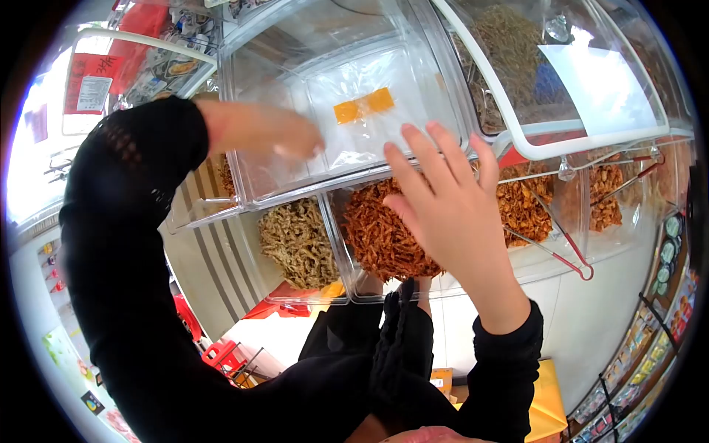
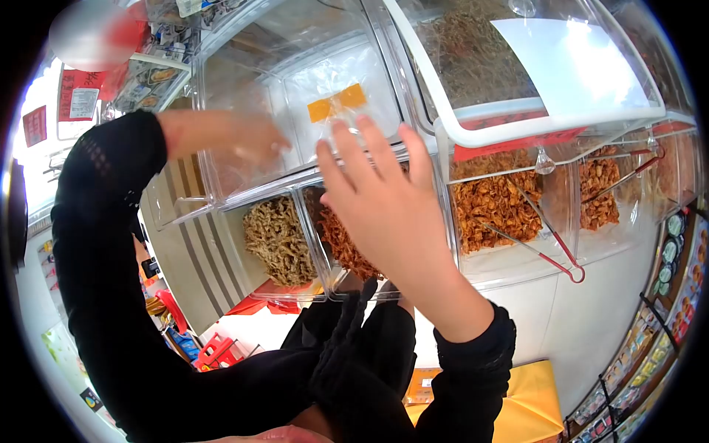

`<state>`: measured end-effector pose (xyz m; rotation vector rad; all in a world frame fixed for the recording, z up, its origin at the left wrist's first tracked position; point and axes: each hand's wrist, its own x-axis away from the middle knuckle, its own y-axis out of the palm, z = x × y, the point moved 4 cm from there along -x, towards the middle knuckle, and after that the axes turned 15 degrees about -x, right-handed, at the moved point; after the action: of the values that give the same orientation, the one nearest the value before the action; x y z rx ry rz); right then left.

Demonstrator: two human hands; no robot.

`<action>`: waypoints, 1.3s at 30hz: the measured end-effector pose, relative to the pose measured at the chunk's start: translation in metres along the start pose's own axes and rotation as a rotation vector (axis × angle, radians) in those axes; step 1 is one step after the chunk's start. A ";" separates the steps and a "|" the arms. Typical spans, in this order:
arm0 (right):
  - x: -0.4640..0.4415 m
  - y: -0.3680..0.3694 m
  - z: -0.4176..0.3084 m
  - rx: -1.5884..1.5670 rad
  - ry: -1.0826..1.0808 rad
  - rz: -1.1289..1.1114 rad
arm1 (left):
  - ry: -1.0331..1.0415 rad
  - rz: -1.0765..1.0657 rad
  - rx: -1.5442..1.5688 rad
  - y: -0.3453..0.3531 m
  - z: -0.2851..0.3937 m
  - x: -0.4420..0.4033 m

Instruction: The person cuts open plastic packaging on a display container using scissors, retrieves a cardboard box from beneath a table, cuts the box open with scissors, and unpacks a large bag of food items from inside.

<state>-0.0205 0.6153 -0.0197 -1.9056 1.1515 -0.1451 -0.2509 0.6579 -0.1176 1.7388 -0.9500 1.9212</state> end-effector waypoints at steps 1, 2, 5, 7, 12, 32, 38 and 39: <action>0.008 -0.004 -0.006 -0.030 -0.032 0.041 | 0.009 0.137 -0.023 -0.012 -0.010 -0.010; 0.018 -0.009 -0.013 -0.055 -0.065 0.083 | 0.014 0.142 -0.030 -0.015 -0.024 -0.028; 0.079 -0.009 -0.017 -0.198 0.075 0.112 | -0.145 -0.033 -0.180 0.015 -0.063 -0.061; 0.138 0.003 -0.007 -0.244 0.261 0.072 | -0.203 0.115 -0.446 0.049 -0.069 -0.040; 0.256 0.019 -0.016 -0.288 0.609 0.047 | -0.227 0.009 -0.248 0.034 -0.065 -0.044; 0.420 0.061 -0.096 -0.733 1.430 0.319 | -0.667 0.599 0.839 0.001 -0.105 -0.125; 0.422 0.056 -0.091 -0.782 1.421 0.372 | -0.635 0.326 0.022 -0.014 -0.118 -0.054; 0.424 0.055 -0.090 -0.773 1.424 0.370 | -0.613 0.304 -0.060 -0.015 -0.118 -0.045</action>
<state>0.1376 0.2256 -0.1399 -2.0925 2.7777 -1.1052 -0.3183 0.7574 -0.1589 2.3098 -1.5373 1.5016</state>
